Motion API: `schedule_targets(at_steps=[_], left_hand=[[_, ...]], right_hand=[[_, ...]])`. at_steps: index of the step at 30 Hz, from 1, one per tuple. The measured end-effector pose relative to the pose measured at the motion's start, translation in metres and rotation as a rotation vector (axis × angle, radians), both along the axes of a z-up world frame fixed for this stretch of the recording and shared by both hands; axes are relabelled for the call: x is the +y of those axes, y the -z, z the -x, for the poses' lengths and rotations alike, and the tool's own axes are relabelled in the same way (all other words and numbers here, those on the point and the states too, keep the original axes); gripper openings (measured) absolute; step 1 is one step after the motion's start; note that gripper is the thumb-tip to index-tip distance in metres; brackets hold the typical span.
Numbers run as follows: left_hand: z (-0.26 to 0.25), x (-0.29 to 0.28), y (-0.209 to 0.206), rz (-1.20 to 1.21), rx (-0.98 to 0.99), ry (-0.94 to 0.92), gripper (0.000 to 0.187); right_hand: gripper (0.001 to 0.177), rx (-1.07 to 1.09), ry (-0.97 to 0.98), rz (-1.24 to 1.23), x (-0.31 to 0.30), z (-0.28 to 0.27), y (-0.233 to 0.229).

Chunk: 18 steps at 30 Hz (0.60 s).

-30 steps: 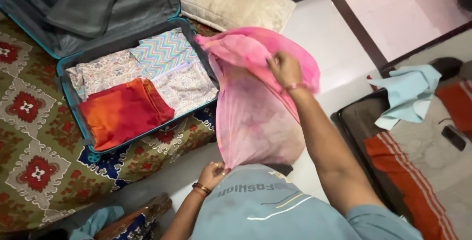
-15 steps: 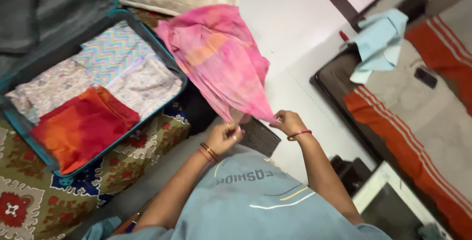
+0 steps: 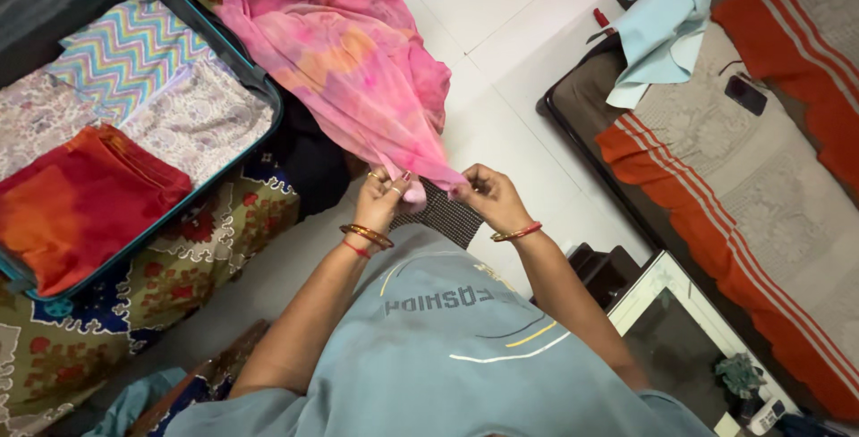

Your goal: The person packs garments into a suitcase and subsequently unfurls and folds different items of clothing by hand, including a pink garment and a yellow fabric strip.

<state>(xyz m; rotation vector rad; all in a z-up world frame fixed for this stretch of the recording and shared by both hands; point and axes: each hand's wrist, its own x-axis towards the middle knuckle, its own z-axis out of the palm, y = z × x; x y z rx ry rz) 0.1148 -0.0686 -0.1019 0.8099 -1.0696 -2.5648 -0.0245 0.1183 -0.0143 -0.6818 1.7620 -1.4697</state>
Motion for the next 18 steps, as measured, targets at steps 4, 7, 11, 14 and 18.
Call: schedule_targets(at_steps=[4, 7, 11, 14, 18], left_hand=[[0.000, 0.013, -0.016, -0.062, 0.017, 0.009, 0.018], [-0.001, 0.020, -0.013, -0.104, -0.016, 0.037, 0.022], [0.004, 0.022, -0.003, -0.194, -0.007, 0.081, 0.022], [0.013, 0.014, 0.002, -0.210, 0.039, 0.117, 0.022], [0.015, 0.005, -0.002, -0.207, 0.008, 0.170, 0.022]], right_hand=[[0.011, -0.143, -0.013, 0.014, -0.008, -0.004, -0.001], [0.014, -0.107, 0.019, -0.068, -0.013, -0.008, -0.015], [0.018, 0.387, -0.024, -0.495, -0.023, -0.014, -0.052], [0.014, 0.515, 0.042, -0.391, -0.033, -0.022, -0.070], [0.012, 0.740, 0.061, -0.042, -0.045, -0.019, -0.079]])
